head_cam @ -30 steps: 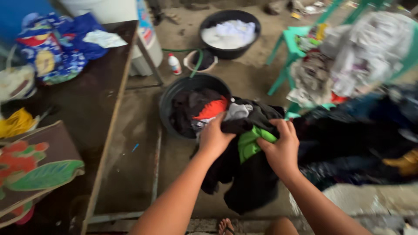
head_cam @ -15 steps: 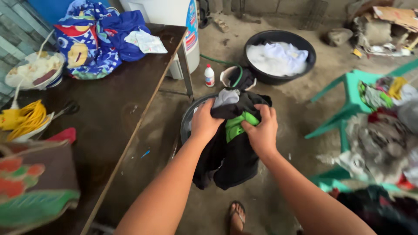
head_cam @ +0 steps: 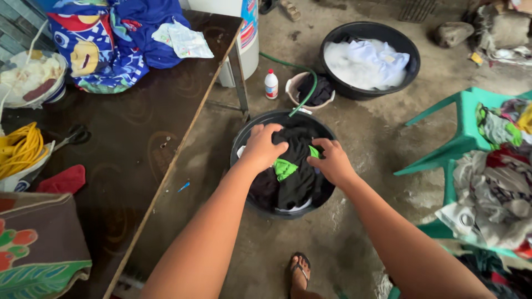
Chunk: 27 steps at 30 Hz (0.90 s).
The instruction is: The person washes a white shirt by hand in a large basin of soapy water, scrubbing different parts of the fabric together.
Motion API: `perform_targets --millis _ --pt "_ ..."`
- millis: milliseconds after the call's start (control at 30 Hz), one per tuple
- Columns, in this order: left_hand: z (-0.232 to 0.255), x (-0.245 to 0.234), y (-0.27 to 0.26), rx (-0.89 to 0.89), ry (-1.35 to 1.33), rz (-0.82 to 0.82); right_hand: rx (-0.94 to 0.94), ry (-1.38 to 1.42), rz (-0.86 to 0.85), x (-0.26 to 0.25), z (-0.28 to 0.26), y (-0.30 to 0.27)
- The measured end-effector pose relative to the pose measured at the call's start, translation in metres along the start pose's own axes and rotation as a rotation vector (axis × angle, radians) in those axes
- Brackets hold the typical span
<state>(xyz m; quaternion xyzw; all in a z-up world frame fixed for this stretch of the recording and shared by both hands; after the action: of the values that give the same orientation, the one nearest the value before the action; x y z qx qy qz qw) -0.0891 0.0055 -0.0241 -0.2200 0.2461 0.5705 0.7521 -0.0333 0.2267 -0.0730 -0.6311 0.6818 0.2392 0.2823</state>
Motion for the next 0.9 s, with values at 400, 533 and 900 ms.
perform_targets --millis 400,533,900 --pt "0.085 -0.032 -0.162 0.248 -0.120 -0.055 -0.036 -0.009 0.266 -0.049 -0.118 -0.191" --pt "0.110 -0.034 -0.233 0.477 -0.096 0.002 -0.168 0.011 0.394 -0.062 -0.136 -0.263" --pt "0.257 0.063 -0.375 0.504 -0.193 -0.392 0.227 0.006 0.582 -0.180 -0.106 -0.485"
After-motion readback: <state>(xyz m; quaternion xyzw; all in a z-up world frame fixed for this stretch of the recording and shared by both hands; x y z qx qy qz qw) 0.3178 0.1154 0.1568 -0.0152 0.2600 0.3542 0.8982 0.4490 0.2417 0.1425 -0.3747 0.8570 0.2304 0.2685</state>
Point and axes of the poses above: each hand's wrist, its own y-axis towards the middle knuckle, its own x-axis out of the palm, z = x × y, the point moved 6 cm from there along y, towards the middle knuckle, and after that the axes turned 5 degrees about -y, right-handed, at the moved point
